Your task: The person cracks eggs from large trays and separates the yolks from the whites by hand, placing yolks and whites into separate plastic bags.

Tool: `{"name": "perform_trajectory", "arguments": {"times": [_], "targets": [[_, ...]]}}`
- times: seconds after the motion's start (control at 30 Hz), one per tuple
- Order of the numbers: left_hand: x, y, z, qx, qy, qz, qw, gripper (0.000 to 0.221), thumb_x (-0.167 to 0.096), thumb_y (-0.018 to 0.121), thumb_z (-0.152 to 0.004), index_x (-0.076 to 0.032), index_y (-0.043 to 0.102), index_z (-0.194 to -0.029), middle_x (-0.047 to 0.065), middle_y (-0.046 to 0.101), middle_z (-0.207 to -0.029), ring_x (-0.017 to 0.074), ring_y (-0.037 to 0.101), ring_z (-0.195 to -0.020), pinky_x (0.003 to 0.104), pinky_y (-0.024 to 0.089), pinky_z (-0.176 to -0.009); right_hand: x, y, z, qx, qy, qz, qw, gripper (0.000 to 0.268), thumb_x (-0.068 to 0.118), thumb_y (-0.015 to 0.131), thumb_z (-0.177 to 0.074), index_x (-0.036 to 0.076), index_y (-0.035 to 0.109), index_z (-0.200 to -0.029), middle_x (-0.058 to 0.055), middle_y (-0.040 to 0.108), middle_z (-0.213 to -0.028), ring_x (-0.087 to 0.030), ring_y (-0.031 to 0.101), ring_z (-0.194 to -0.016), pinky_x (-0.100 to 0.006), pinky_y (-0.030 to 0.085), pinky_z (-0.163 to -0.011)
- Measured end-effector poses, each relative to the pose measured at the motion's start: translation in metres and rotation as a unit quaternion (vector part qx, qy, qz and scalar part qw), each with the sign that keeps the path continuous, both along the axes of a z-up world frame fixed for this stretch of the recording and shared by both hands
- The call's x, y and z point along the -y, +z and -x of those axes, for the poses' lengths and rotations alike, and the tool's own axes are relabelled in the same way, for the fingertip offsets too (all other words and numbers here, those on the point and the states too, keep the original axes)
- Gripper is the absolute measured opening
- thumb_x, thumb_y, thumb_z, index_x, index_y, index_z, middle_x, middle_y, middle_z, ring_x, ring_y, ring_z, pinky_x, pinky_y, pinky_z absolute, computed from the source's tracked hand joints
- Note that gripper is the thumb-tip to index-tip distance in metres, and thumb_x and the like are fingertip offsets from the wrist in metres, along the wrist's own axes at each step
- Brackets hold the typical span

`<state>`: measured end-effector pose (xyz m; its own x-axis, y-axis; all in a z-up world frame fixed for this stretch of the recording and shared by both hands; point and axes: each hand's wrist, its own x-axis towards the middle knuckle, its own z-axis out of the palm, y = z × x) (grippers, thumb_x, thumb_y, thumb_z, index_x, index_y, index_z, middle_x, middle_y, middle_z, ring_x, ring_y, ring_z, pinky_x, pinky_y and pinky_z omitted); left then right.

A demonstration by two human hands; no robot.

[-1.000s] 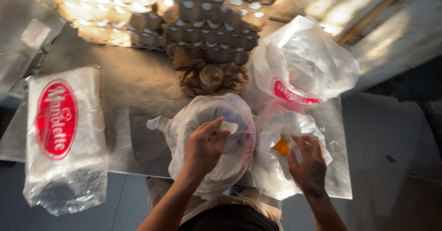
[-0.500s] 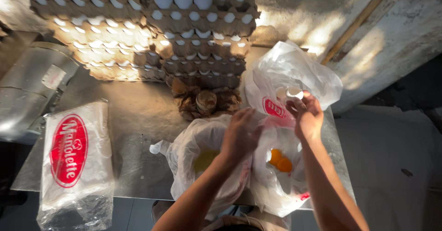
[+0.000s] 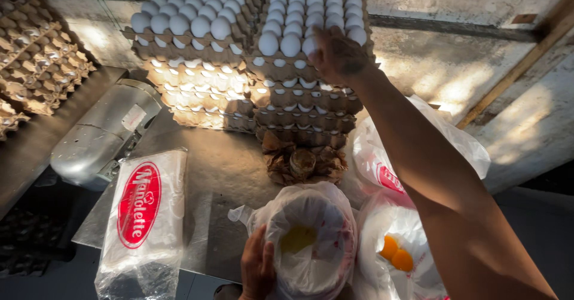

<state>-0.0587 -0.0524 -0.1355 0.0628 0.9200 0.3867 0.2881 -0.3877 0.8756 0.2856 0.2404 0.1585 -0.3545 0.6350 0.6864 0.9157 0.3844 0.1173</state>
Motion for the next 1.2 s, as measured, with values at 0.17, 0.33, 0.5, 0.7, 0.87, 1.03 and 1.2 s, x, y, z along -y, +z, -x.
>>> {"name": "perform_trajectory", "arguments": {"times": [0.17, 0.33, 0.5, 0.7, 0.87, 1.03, 1.2], "targets": [[0.002, -0.004, 0.000, -0.006, 0.006, -0.005, 1.000, 0.050, -0.027, 0.047, -0.102, 0.006, 0.058, -0.138, 0.027, 0.065, -0.132, 0.0407, 0.065, -0.122, 0.045, 0.051, -0.102, -0.022, -0.010, 0.002, -0.059, -0.050, 0.085, 0.993, 0.050, 0.026, 0.074, -0.098, 0.005, 0.048, -0.134, -0.024, 0.058, -0.124, -0.042, 0.064, -0.106, -0.052, 0.056, -0.090], [-0.002, 0.005, -0.003, -0.038, -0.003, -0.020, 0.999, 0.049, -0.030, 0.042, -0.105, 0.003, 0.061, -0.136, 0.024, 0.067, -0.131, 0.0412, 0.065, -0.123, 0.045, 0.050, -0.105, 0.057, -0.028, 0.017, -0.340, 0.096, -0.034, 0.935, 0.047, 0.016, 0.066, -0.112, 0.000, 0.044, -0.150, -0.017, 0.058, -0.128, -0.028, 0.067, -0.099, -0.042, 0.063, -0.081], [-0.010, 0.009, -0.006, 0.007, -0.022, 0.023, 0.999, 0.049, -0.029, 0.052, -0.102, 0.005, 0.060, -0.137, 0.024, 0.067, -0.131, 0.0371, 0.064, -0.123, 0.043, 0.050, -0.105, 0.152, -0.142, 0.040, -0.617, -0.015, 0.224, 0.755, 0.056, 0.017, 0.080, -0.088, 0.005, 0.056, -0.137, -0.005, 0.067, -0.119, -0.012, 0.070, -0.103, -0.028, 0.059, -0.090], [-0.038, 0.041, 0.014, 0.081, -0.003, 0.127, 0.989, 0.051, -0.029, 0.063, -0.097, 0.002, 0.061, -0.138, 0.021, 0.069, -0.131, 0.0285, 0.064, -0.118, 0.038, 0.054, -0.097, 0.163, -0.243, 0.054, -0.434, -0.055, 0.233, 0.868, 0.047, 0.021, 0.078, -0.091, 0.007, 0.060, -0.132, -0.011, 0.069, -0.107, -0.019, 0.065, -0.083, -0.033, 0.056, -0.075], [-0.051, 0.083, 0.028, 0.091, 0.052, 0.181, 0.978, 0.046, -0.026, 0.064, -0.095, -0.002, 0.065, -0.135, 0.018, 0.073, -0.125, 0.0253, 0.072, -0.111, 0.035, 0.058, -0.091, 0.166, -0.245, 0.066, -0.457, 0.006, 0.110, 0.882, 0.045, 0.023, 0.072, -0.099, 0.004, 0.055, -0.136, -0.012, 0.066, -0.116, -0.017, 0.069, -0.096, -0.031, 0.059, -0.079], [-0.056, 0.099, 0.014, 0.086, 0.001, 0.141, 0.986, 0.041, -0.024, 0.064, -0.097, -0.003, 0.066, -0.132, 0.017, 0.073, -0.126, 0.0231, 0.072, -0.114, 0.035, 0.060, -0.094, 0.165, -0.244, 0.066, -0.570, 0.020, 0.177, 0.802, 0.043, 0.017, 0.071, -0.096, 0.002, 0.057, -0.134, -0.016, 0.066, -0.114, -0.023, 0.066, -0.093, -0.033, 0.057, -0.077], [-0.066, 0.115, -0.020, 0.074, -0.106, 0.120, 0.984, 0.044, -0.022, 0.067, -0.097, -0.002, 0.063, -0.136, 0.017, 0.071, -0.130, 0.0216, 0.070, -0.121, 0.035, 0.060, -0.096, 0.208, -0.224, 0.054, -0.846, 0.215, 0.349, 0.342, 0.038, 0.023, 0.059, -0.102, -0.002, 0.057, -0.131, -0.017, 0.069, -0.115, -0.026, 0.072, -0.101, -0.037, 0.061, -0.090]]}}
